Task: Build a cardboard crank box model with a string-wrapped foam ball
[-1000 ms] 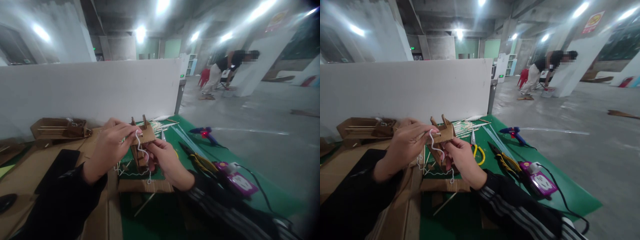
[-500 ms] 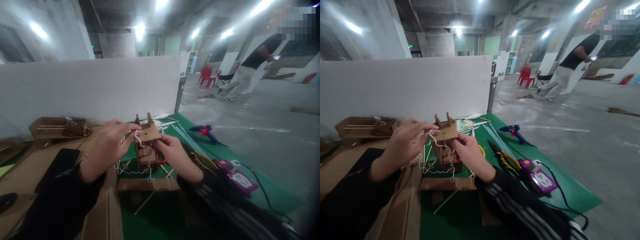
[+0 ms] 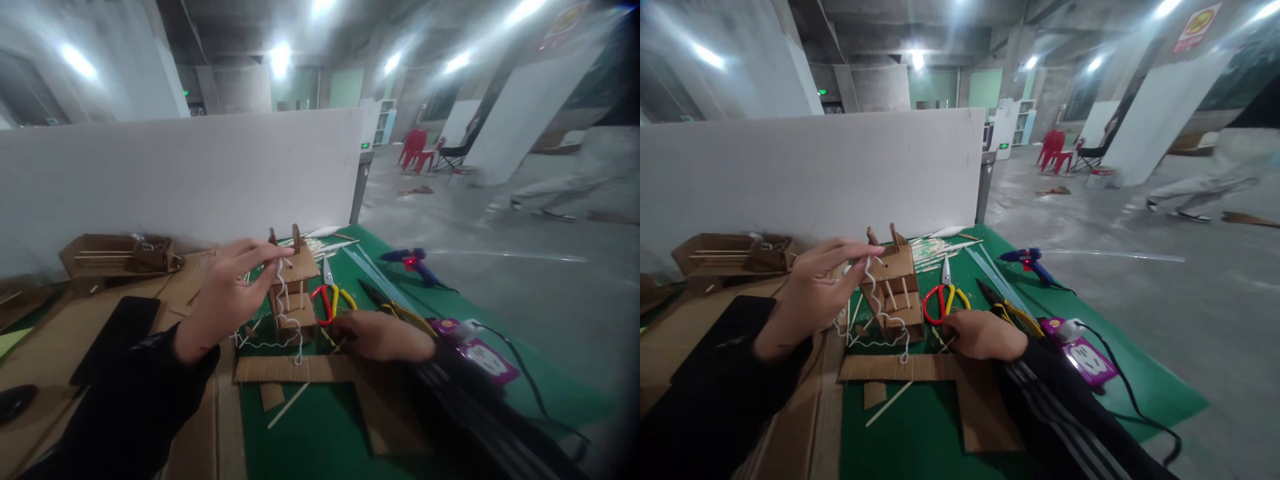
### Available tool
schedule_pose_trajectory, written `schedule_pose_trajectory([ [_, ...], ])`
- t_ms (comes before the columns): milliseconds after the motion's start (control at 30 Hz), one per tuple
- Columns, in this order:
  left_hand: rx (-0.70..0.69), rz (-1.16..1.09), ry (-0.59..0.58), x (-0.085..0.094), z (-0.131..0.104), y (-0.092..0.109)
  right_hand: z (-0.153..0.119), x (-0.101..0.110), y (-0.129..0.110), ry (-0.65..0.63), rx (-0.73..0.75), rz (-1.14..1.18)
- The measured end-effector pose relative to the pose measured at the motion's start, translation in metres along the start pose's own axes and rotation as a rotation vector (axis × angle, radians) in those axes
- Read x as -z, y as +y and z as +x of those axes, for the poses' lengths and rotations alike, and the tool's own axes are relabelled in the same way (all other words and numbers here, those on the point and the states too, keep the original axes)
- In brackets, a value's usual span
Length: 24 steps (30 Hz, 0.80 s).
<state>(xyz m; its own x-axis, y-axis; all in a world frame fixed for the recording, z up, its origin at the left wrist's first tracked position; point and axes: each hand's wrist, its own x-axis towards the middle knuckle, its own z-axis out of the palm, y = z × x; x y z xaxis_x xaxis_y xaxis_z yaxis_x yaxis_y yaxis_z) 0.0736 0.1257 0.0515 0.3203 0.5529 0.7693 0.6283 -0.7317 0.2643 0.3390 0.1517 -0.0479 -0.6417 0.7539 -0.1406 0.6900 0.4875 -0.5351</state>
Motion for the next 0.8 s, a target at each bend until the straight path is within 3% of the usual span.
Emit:
schedule_pose_trajectory([
  [233,0.25,-0.114,0.019,-0.009,-0.002,-0.001,-0.003,0.01,0.005,0.062,-0.001,0.104],
  [433,0.113,-0.003,-0.015,-0.006,-0.001,-0.005,-0.01,0.044,0.008,0.275,-0.008,0.418],
  [533,0.001,0.072,-0.005,-0.004,-0.001,-0.006,-0.024,0.058,-0.003,0.503,0.019,0.661],
  [633,-0.107,0.126,-0.021,-0.003,0.0,-0.006,-0.041,0.076,-0.027,0.824,0.097,0.908],
  [800,-0.155,0.166,-0.09,0.0,0.005,-0.008,-0.054,0.114,-0.077,1.287,0.406,0.8],
])
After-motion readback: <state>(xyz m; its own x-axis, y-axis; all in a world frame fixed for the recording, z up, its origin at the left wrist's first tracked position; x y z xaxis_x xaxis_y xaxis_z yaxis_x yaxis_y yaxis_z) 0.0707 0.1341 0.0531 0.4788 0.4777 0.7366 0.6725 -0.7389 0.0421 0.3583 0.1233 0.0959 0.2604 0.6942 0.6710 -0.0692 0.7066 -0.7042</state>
